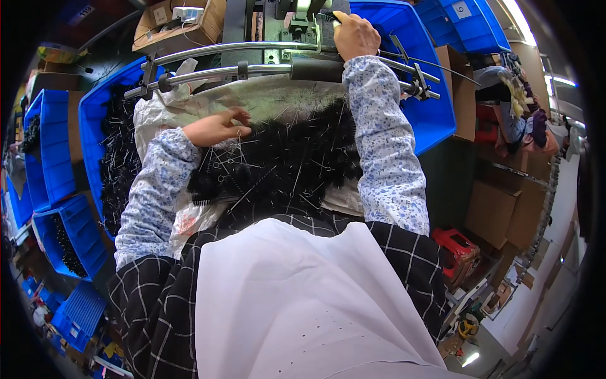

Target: The person repeatedly picks up small black hair accessories from a pile and attaches them to a metal rod on a machine. They use both hands to manipulate the items, placing them onto the rod in a repetitive sequence.

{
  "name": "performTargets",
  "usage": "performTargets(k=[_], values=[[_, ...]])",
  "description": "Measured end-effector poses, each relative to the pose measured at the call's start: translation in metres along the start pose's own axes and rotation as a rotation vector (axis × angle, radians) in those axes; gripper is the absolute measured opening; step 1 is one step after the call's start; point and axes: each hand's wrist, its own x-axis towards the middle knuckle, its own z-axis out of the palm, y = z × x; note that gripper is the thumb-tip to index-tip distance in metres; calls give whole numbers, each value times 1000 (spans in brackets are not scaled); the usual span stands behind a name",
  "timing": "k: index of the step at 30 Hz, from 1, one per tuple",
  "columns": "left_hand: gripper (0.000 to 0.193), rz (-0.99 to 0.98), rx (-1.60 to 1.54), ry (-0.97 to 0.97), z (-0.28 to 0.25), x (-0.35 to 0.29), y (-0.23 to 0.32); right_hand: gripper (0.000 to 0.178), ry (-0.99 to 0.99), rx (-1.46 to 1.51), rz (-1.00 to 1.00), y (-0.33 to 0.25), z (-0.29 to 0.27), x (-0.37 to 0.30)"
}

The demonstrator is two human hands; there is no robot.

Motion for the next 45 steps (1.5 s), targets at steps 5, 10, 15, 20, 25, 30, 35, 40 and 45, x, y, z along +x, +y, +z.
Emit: performTargets(k=[5, 10, 15, 20, 25, 30, 35, 40, 45], values=[[52, -21, -53, -62, 9, 12, -6, 26, -17, 15, -13, -1, 12, 2], [61, -141, 22, -71, 6, 13, -7, 26, -4, 29, -12, -3, 11, 2], [55, -124, 154, -34, 5, 7, -3, 27, 4, 63, -44, -1, 15, 2], [45, 31, 242, 3, 0, -6, 6, 29, -108, 95, -73, 6, 25, 14], [43, 14, 226, 89, -5, -16, 10, 35, 15, 1, -57, 1, 6, 5], [42, 22, 133, 292, -15, -33, 9, 40, -14, 53, 79, 13, 15, -12], [37, 137, 74, 270, -23, -40, 34, 36, -69, 150, 107, -6, 15, -7], [41, 69, -39, 273, -30, -54, 53, 36, -83, 120, 71, -40, 18, -1], [39, 126, 48, 281, -34, -56, 50, 34, -5, 38, 24, -45, 15, -3]])
